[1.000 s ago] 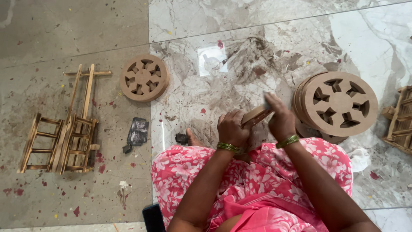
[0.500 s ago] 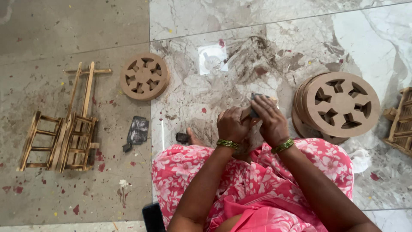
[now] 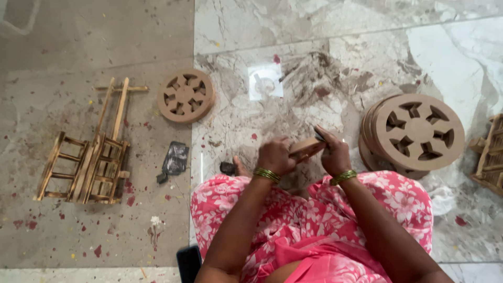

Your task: The person sits on the floor sanding carved wooden wheel-shaped discs with a sanding block, rubbing the faces and cutout edges of each disc, then sets finished discs aside and picks up the next one from a stack.

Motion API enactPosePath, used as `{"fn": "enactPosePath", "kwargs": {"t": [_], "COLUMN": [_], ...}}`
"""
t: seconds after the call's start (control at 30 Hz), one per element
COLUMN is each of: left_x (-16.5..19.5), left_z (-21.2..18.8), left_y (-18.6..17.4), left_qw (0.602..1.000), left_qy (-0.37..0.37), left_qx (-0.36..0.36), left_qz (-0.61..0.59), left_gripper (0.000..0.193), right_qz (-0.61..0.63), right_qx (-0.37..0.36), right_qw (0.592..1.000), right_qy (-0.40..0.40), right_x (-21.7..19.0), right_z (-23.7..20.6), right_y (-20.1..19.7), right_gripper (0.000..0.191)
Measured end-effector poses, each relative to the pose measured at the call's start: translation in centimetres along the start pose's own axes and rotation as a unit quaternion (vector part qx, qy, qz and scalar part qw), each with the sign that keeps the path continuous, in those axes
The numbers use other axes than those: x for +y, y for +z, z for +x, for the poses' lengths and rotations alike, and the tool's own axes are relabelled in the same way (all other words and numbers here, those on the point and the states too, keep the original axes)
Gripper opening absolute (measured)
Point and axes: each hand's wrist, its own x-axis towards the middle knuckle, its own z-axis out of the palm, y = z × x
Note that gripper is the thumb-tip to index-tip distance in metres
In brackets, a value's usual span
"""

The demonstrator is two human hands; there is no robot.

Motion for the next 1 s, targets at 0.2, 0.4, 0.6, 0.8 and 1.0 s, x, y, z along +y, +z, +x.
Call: {"fn": "enactPosePath", "kwargs": {"t": [0.2, 0.4, 0.6, 0.8, 1.0], "left_x": [2.6, 3.6, 3.3, 3.6, 3.8], "left_z": [0.8, 1.9, -0.5, 0.0, 0.6], "left_y": [2.2, 3.3, 3.1, 4.2, 4.5], "left_qw": [0.989, 0.983, 0.989, 0.991, 0.989], "left_qy": [-0.061, -0.043, -0.035, -0.027, -0.049], "left_qx": [0.017, 0.079, 0.041, 0.080, 0.063], "left_qz": [-0.133, -0.161, -0.137, -0.102, -0.126], "left_gripper": [0.041, 0.037, 0.031, 0.035, 0.030], "right_qz": [-0.080, -0.270, -0.133, -0.148, -0.298], "right_qx": [0.084, 0.060, 0.050, 0.026, 0.002], "right_qw": [0.992, 0.931, 0.990, 0.989, 0.926], "right_qy": [0.056, -0.240, 0.009, -0.009, -0.232], "right_x": [0.4, -1.1, 0.7, -0.2, -1.6], "right_z": [0.9, -0.6, 0.7, 0.7, -0.4], "right_y": [-2.6, -1.2, -3.5, -4.0, -1.5], "right_gripper": [0.066, 0.056, 0.058, 0.061, 0.059]}}
